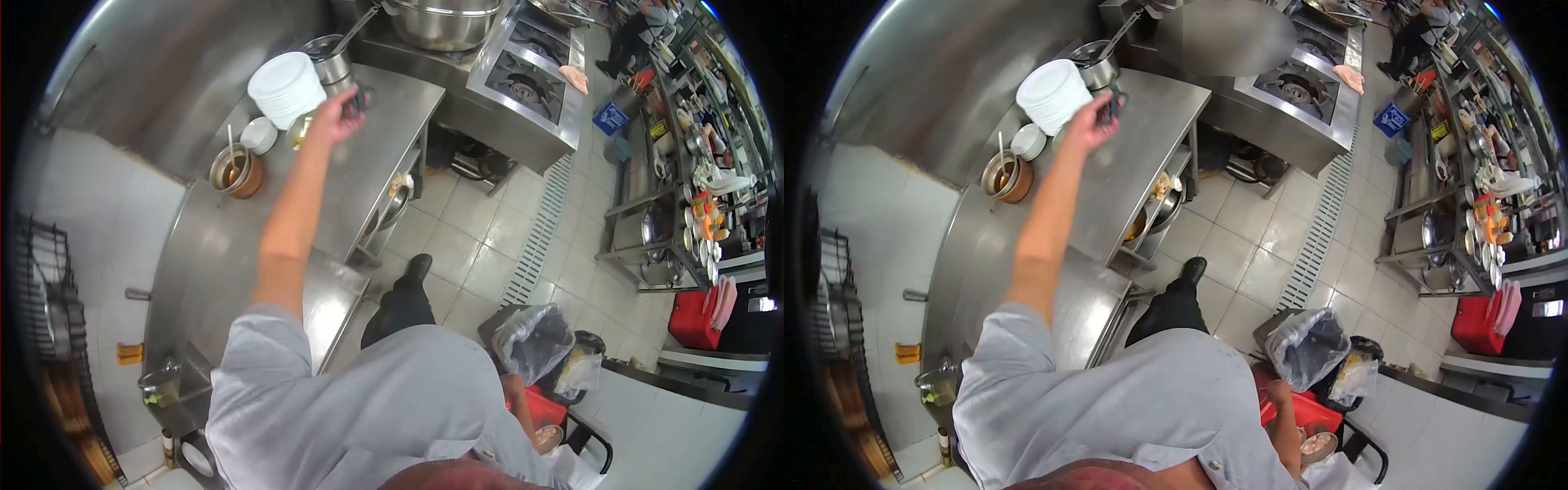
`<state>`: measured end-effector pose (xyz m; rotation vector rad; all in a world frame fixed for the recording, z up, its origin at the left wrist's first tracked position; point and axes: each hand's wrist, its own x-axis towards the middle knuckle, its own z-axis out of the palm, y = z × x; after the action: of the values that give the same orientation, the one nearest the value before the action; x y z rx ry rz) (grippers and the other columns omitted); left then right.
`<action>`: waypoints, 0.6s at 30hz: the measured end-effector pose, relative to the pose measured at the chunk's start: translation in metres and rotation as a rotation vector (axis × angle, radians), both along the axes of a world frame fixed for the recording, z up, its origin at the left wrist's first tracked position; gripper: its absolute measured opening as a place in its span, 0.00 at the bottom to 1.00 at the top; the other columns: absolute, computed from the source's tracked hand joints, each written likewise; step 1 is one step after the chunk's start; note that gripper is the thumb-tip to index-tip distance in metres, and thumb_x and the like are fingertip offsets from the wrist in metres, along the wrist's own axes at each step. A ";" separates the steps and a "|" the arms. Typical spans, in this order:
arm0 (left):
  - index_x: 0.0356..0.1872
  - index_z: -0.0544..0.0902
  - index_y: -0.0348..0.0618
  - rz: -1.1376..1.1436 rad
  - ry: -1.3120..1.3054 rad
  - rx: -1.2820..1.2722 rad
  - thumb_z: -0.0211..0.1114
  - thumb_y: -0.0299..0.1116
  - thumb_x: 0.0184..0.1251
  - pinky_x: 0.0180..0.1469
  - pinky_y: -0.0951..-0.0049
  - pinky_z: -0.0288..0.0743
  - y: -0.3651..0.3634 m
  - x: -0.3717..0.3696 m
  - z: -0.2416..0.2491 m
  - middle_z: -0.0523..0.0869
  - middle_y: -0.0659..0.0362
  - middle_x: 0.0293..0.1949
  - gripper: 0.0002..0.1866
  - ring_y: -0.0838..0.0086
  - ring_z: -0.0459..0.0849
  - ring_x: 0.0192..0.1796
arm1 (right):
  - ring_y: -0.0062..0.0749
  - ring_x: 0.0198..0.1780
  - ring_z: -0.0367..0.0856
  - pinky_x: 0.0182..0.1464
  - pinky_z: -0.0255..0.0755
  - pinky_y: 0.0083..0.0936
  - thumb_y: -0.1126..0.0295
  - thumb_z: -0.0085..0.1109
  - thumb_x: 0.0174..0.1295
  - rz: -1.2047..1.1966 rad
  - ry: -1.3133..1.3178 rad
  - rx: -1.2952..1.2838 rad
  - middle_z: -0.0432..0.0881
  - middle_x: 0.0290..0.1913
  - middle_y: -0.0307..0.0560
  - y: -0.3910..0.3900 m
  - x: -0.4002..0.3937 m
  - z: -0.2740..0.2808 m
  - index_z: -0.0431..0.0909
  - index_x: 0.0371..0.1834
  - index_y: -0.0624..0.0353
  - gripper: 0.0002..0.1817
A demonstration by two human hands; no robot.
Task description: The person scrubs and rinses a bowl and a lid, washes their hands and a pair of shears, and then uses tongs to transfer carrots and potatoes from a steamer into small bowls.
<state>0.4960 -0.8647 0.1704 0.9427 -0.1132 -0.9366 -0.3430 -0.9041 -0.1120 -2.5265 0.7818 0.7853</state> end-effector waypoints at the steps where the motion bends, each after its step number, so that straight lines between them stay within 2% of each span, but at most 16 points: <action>1: 0.46 0.82 0.43 0.035 0.031 -0.041 0.68 0.36 0.73 0.31 0.72 0.82 -0.016 0.034 0.003 0.90 0.57 0.38 0.10 0.73 0.89 0.38 | 0.52 0.37 0.87 0.39 0.79 0.46 0.57 0.65 0.62 -0.242 -0.128 0.069 0.87 0.35 0.52 -0.012 -0.013 -0.027 0.85 0.27 0.55 0.14; 4: 0.44 0.80 0.39 0.167 0.205 -0.167 0.71 0.29 0.68 0.35 0.70 0.84 -0.051 0.124 0.001 0.87 0.52 0.39 0.10 0.63 0.88 0.41 | 0.51 0.37 0.86 0.39 0.79 0.46 0.56 0.66 0.61 -0.144 -0.122 -0.049 0.88 0.38 0.49 -0.050 -0.002 -0.008 0.83 0.26 0.55 0.14; 5: 0.45 0.80 0.38 0.219 0.278 -0.125 0.72 0.28 0.67 0.37 0.69 0.85 -0.059 0.151 0.001 0.86 0.49 0.39 0.11 0.62 0.87 0.41 | 0.49 0.35 0.86 0.37 0.78 0.44 0.59 0.65 0.62 -0.485 -0.342 0.055 0.88 0.34 0.50 -0.054 0.001 -0.003 0.85 0.28 0.54 0.12; 7: 0.49 0.77 0.36 0.100 0.326 -0.239 0.71 0.29 0.68 0.39 0.69 0.85 -0.067 0.222 -0.026 0.85 0.46 0.37 0.15 0.62 0.87 0.40 | 0.47 0.35 0.87 0.37 0.78 0.41 0.60 0.64 0.61 -1.327 -0.177 0.377 0.88 0.33 0.53 -0.070 0.043 0.035 0.87 0.31 0.54 0.10; 8: 0.43 0.79 0.35 0.133 0.281 -0.258 0.72 0.30 0.66 0.41 0.66 0.84 -0.074 0.255 -0.040 0.86 0.48 0.39 0.12 0.65 0.87 0.39 | 0.48 0.36 0.87 0.38 0.78 0.42 0.58 0.63 0.61 -1.210 -0.131 0.305 0.88 0.33 0.54 -0.081 0.058 0.045 0.87 0.32 0.55 0.13; 9: 0.46 0.80 0.34 0.172 0.220 -0.328 0.71 0.30 0.66 0.48 0.64 0.85 -0.078 0.299 -0.064 0.87 0.47 0.41 0.13 0.61 0.87 0.45 | 0.49 0.37 0.87 0.40 0.78 0.42 0.55 0.63 0.61 -1.102 -0.080 0.236 0.87 0.33 0.56 -0.091 0.067 0.053 0.88 0.33 0.57 0.15; 10: 0.53 0.79 0.30 -0.335 0.223 -0.632 0.70 0.30 0.65 0.55 0.63 0.84 -0.074 0.320 -0.065 0.87 0.45 0.46 0.19 0.58 0.87 0.51 | 0.53 0.39 0.87 0.44 0.78 0.45 0.50 0.62 0.61 -0.948 -0.127 0.145 0.87 0.34 0.60 -0.100 0.079 0.062 0.86 0.31 0.60 0.22; 11: 0.58 0.78 0.27 -0.055 0.312 -0.595 0.71 0.30 0.63 0.59 0.61 0.82 -0.076 0.324 -0.063 0.86 0.42 0.53 0.25 0.56 0.86 0.54 | 0.56 0.40 0.86 0.46 0.77 0.46 0.48 0.61 0.61 -0.876 -0.200 0.044 0.86 0.35 0.61 -0.108 0.096 0.072 0.86 0.31 0.61 0.23; 12: 0.64 0.74 0.25 -0.030 0.408 -0.611 0.72 0.30 0.60 0.65 0.56 0.78 -0.073 0.347 -0.077 0.83 0.40 0.60 0.32 0.53 0.84 0.58 | 0.55 0.40 0.86 0.46 0.78 0.46 0.49 0.61 0.61 -0.906 -0.201 0.081 0.86 0.35 0.61 -0.118 0.107 0.073 0.87 0.31 0.60 0.22; 14: 0.74 0.61 0.25 0.093 0.372 -0.594 0.76 0.31 0.54 0.71 0.52 0.71 -0.072 0.328 -0.075 0.76 0.42 0.68 0.47 0.52 0.76 0.69 | 0.56 0.42 0.87 0.49 0.79 0.43 0.50 0.61 0.61 -0.952 -0.185 0.095 0.87 0.37 0.61 -0.135 0.130 0.080 0.89 0.36 0.60 0.22; 15: 0.76 0.57 0.25 0.065 0.394 -0.658 0.74 0.37 0.61 0.71 0.53 0.70 -0.070 0.322 -0.083 0.75 0.42 0.69 0.48 0.54 0.75 0.70 | 0.55 0.42 0.88 0.50 0.79 0.43 0.51 0.62 0.60 -1.019 -0.183 0.073 0.87 0.38 0.61 -0.138 0.142 0.086 0.89 0.38 0.60 0.21; 16: 0.74 0.61 0.25 -0.018 0.367 -0.680 0.61 0.50 0.75 0.73 0.54 0.67 -0.067 0.310 -0.083 0.75 0.41 0.69 0.41 0.55 0.74 0.70 | 0.55 0.43 0.88 0.51 0.79 0.42 0.51 0.63 0.60 -1.076 -0.183 0.054 0.87 0.38 0.62 -0.141 0.153 0.092 0.89 0.39 0.60 0.21; 18: 0.75 0.60 0.26 -0.018 0.276 -0.613 0.58 0.50 0.78 0.70 0.57 0.71 -0.067 0.272 -0.069 0.78 0.42 0.66 0.39 0.57 0.78 0.66 | 0.54 0.43 0.88 0.51 0.79 0.41 0.51 0.65 0.60 -1.153 -0.191 0.086 0.88 0.38 0.63 -0.149 0.162 0.094 0.89 0.40 0.60 0.21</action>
<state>0.7683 -0.9314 0.1011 0.2438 -0.1618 -0.9606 -0.1815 -1.0529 -0.0177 -1.5768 1.7746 0.1528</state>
